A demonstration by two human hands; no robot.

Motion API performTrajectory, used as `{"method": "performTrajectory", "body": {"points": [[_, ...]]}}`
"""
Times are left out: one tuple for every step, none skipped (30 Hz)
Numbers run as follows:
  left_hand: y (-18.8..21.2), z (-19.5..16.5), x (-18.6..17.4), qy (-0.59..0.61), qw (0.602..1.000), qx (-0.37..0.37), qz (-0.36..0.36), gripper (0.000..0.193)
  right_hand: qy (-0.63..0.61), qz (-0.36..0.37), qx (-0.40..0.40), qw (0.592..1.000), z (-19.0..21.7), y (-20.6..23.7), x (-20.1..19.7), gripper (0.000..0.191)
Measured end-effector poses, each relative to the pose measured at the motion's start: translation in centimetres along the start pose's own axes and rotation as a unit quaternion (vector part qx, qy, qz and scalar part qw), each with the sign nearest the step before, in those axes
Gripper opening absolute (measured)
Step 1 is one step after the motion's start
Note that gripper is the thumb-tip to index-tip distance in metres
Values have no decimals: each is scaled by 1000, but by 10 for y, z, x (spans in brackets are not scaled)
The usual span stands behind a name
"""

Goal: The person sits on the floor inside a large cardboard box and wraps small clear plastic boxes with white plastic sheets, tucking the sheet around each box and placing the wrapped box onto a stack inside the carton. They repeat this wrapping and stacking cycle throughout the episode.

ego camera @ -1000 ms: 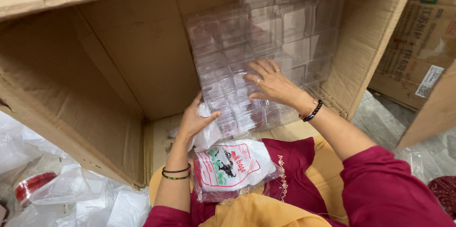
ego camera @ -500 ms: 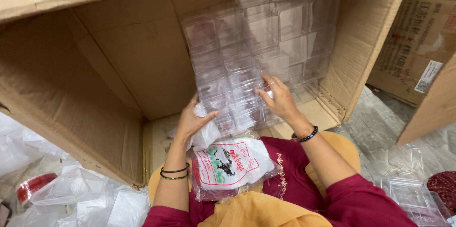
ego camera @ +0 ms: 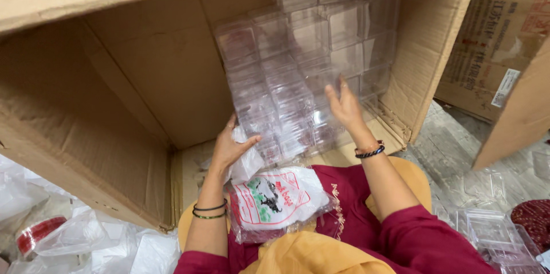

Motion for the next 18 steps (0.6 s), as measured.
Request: {"method": "performTrajectory", "body": {"points": [[0,2,0,-16,1000,-4,-8,113,-10,50,23,998,-4,-2,5,74],[0,4,-1,-32,999,-10,-14,115,-8,47,15,999,-1,-7,4,75],[-1,4,0,-13,1000,-3,-11,115,-5,46,9,999,3,-14,1,76],[-1,3,0,6,1000,4,-9,115,-3,45,2,999,9,-25,-3,77],[-2,3,0,25,1000,12,-8,116,7,17,-27,999,21,-42,-9,77],[-2,4,0,16,1000,9,-10,116,16,-11,-55,998,35,-64,-14,77],[-3,5,0,6,1000,6,-11,116,16,-11,-108,994,55,-92,-10,75],[-4,5,1,-4,1000,3,-12,116,17,-11,-159,987,76,-124,-4,72],[-4,6,1,-8,1000,-4,-9,116,6,-5,-205,979,98,-155,7,70],[-4,7,2,-11,1000,-10,-6,117,51,5,-297,954,124,-185,21,77],[-5,7,2,-14,1000,-18,-3,118,96,16,-385,918,148,-209,35,85],[-5,6,3,-11,1000,-18,-3,118,172,37,-398,900,161,-231,52,93],[-4,6,3,-9,1000,-20,-3,118,245,60,-408,877,167,-242,67,101],[-4,5,3,-7,1000,-23,-2,118,268,105,-379,879,166,-249,75,103],[-4,4,2,-9,1000,-20,-5,118,290,149,-347,880,165,-256,81,104],[-4,3,1,-12,1000,-16,-6,118,311,192,-311,877,162,-258,86,106],[-4,1,1,-14,1000,-12,-7,117,308,193,-327,872,164,-257,88,103],[-5,0,0,-7,1000,-9,-3,117,307,193,-342,867,163,-256,89,100]]}}
Point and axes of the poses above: each hand's wrist, its own y-axis away from the middle knuckle, its own x-axis out of the palm, z = x × y, the point moved 6 cm from there along -y, towards the middle knuckle, and after that the axes turned 8 degrees about -z, right-handed, at the moved point
